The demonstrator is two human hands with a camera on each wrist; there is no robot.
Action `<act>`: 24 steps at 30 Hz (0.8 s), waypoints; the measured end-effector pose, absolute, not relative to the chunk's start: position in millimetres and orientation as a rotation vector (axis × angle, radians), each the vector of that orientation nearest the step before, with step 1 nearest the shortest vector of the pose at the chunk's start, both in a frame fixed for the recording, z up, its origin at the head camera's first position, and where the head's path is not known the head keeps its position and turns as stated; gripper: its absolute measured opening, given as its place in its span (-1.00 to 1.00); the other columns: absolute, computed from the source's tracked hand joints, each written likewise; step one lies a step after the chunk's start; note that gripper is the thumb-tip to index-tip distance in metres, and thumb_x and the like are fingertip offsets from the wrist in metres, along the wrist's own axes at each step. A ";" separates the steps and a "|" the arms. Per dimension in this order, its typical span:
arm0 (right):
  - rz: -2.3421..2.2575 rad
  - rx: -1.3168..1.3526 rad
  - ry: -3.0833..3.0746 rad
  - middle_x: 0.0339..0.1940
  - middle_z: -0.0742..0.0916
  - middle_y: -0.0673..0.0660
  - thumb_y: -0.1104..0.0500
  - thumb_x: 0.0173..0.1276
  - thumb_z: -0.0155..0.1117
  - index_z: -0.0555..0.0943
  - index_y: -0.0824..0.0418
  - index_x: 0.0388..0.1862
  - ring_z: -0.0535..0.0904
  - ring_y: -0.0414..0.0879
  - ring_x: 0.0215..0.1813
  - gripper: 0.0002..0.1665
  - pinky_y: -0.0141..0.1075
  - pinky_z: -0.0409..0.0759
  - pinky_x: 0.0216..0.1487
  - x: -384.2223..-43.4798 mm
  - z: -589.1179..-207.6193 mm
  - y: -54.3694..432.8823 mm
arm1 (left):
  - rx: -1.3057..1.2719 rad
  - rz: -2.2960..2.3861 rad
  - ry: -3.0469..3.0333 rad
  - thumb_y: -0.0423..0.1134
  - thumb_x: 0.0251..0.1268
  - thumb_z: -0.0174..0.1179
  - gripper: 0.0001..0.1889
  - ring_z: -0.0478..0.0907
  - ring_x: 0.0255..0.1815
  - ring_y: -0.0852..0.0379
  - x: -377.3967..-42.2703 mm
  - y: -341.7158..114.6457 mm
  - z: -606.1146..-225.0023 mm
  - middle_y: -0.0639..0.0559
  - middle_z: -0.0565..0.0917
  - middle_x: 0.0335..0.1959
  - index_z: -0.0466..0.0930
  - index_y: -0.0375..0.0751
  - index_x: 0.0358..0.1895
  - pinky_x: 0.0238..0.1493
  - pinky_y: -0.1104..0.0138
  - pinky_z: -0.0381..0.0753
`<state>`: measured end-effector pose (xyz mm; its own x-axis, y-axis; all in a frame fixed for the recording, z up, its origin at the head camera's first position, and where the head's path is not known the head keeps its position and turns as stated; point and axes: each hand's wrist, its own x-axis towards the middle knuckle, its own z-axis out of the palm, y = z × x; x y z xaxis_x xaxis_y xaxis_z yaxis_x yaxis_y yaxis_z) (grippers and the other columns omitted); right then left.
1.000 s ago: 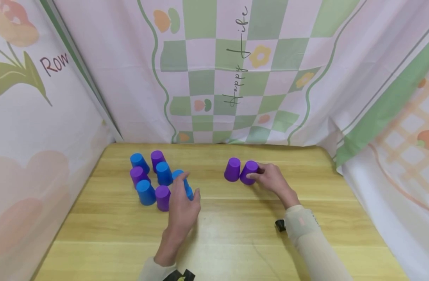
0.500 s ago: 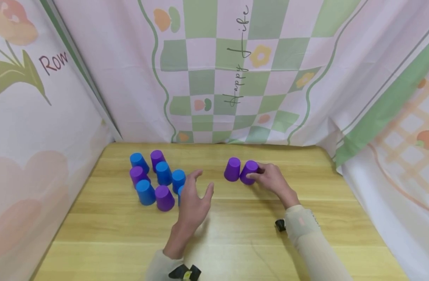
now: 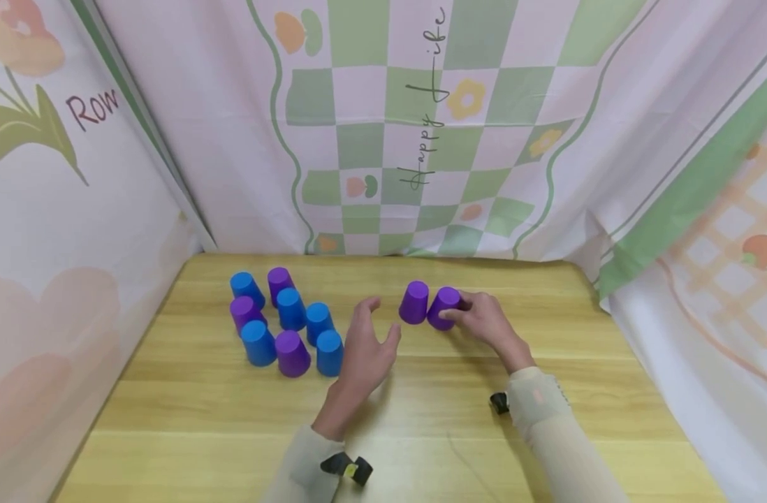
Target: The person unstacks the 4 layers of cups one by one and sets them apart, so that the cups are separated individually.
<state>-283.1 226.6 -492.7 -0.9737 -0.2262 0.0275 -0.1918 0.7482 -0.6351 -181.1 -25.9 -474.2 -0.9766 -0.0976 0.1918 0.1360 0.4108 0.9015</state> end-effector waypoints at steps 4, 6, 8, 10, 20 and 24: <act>-1.046 -0.347 2.895 -0.08 0.86 0.21 -0.08 0.37 0.52 0.74 0.20 0.22 0.73 -0.03 -0.22 -0.44 -0.12 0.72 -0.11 -282.9 -491.8 225.9 | -0.034 -1.647 -2.432 -0.18 0.51 0.28 -0.38 0.40 0.53 -0.12 -196.9 -16.4 -476.8 -0.14 0.46 0.48 0.29 -0.20 0.52 0.53 -0.04 0.45; -1.046 -0.347 2.894 -0.06 0.86 0.21 -0.08 0.37 0.52 0.73 0.20 0.22 0.74 -0.03 -0.20 -0.44 -0.11 0.73 -0.09 -282.9 -491.5 225.5 | -0.044 -1.676 -2.395 -0.22 0.48 0.30 -0.37 0.41 0.53 -0.13 -205.9 -11.3 -479.3 -0.16 0.47 0.47 0.30 -0.22 0.52 0.53 -0.03 0.46; -1.048 -0.351 2.889 -0.05 0.86 0.23 -0.07 0.37 0.52 0.72 0.22 0.24 0.74 -0.03 -0.21 -0.42 -0.11 0.73 -0.10 -282.8 -490.9 225.3 | -0.041 -1.694 -2.368 -0.25 0.45 0.33 -0.36 0.41 0.52 -0.13 -214.8 -5.9 -482.7 -0.16 0.48 0.46 0.31 -0.22 0.51 0.54 -0.02 0.44; -1.045 -0.354 2.891 -0.04 0.85 0.24 -0.07 0.37 0.52 0.71 0.23 0.26 0.74 -0.03 -0.21 -0.41 -0.10 0.74 -0.10 -283.0 -490.4 225.1 | -0.045 -1.727 -2.343 -0.29 0.41 0.34 -0.34 0.41 0.53 -0.16 -223.6 -0.3 -486.8 -0.16 0.48 0.47 0.32 -0.22 0.51 0.56 -0.04 0.41; -1.045 -0.381 2.908 -0.04 0.85 0.27 -0.05 0.37 0.53 0.73 0.27 0.21 0.74 -0.01 -0.20 -0.43 -0.08 0.73 -0.09 -282.3 -491.0 224.7 | -0.078 -1.796 -2.336 -0.44 0.30 0.36 -0.24 0.36 0.55 -0.30 -259.2 19.9 -511.4 -0.24 0.44 0.51 0.28 -0.25 0.55 0.61 -0.11 0.30; -1.044 -0.387 2.920 -0.05 0.85 0.27 -0.04 0.37 0.53 0.74 0.28 0.19 0.73 -0.02 -0.20 -0.45 -0.08 0.73 -0.09 -281.8 -490.0 225.4 | -0.065 -1.828 -2.317 -0.46 0.28 0.37 -0.24 0.37 0.55 -0.29 -266.3 24.7 -516.4 -0.23 0.44 0.51 0.28 -0.26 0.54 0.61 -0.11 0.30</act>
